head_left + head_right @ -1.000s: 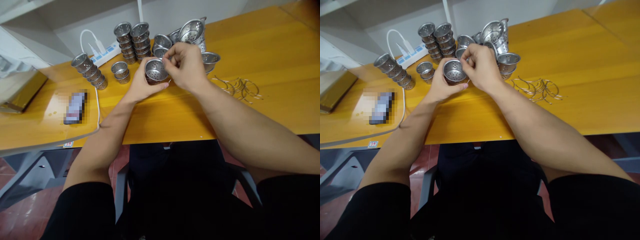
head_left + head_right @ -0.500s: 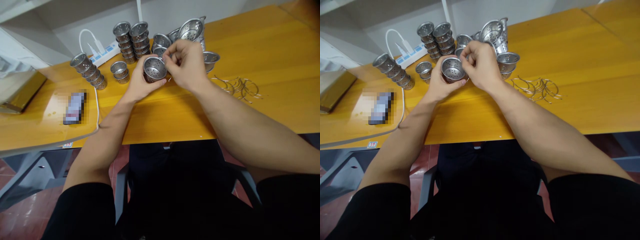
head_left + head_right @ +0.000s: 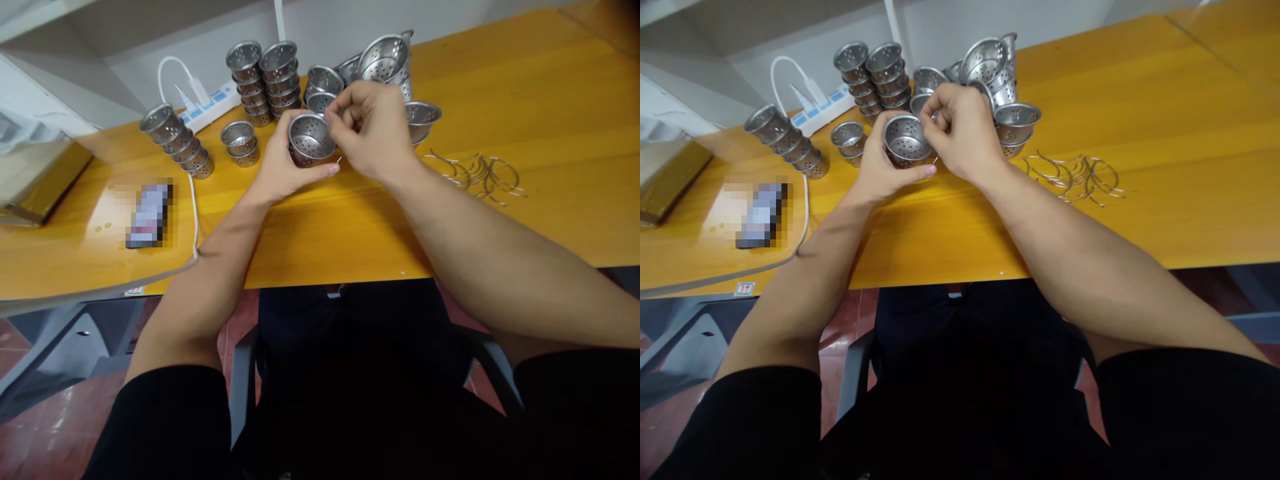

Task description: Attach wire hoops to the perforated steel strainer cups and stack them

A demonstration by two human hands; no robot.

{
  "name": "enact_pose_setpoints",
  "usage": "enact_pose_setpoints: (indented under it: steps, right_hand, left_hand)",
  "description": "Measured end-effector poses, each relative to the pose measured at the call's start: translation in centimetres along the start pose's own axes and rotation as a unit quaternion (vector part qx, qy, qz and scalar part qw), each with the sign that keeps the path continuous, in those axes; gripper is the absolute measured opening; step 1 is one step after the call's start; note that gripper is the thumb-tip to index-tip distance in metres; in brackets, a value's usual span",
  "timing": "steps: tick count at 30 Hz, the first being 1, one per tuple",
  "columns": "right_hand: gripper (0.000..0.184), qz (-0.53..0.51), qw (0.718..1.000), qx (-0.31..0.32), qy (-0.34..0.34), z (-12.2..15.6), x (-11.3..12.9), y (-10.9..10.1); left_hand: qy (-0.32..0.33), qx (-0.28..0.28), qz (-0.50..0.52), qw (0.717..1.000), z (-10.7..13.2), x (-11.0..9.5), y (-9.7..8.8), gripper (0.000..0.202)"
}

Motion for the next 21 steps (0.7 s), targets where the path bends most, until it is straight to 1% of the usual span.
enact_pose_setpoints:
  steps: [4,12,16,18,21]
  right_hand:
    - [0.036,0.01,1.0,0.005,0.013,0.0,0.0,0.0]
    - [0.037,0.004,0.999,0.006,0.041,0.1,0.3,0.0]
    - [0.039,0.011,0.999,0.004,0.048,0.0,-0.1,0.1]
    - [0.037,0.008,0.999,0.003,0.045,-0.1,-0.2,0.2]
    - [0.035,-0.028,0.999,-0.005,0.033,-0.1,0.2,0.1]
  left_hand:
    - [0.005,0.008,0.0,1.0,0.0,-0.6,0.2,0.119]
    - [0.012,0.004,-0.005,1.0,0.1,-0.6,0.3,0.119]
    - [-0.002,-0.003,-0.014,1.0,0.0,-1.0,0.2,0.118]
    - [-0.012,-0.006,-0.017,1.0,-0.1,-1.4,0.1,0.116]
    - [-0.028,0.001,-0.012,1.0,-0.2,-1.7,0.0,0.11]
Point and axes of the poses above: each hand's wrist, its own z-axis away from the middle knuckle, its own y-axis out of the palm, x = y × z, the point moved 6 cm from there along -z, towards the middle knuckle, and after that the axes turned 1 degree about x, right-handed, at the moved point
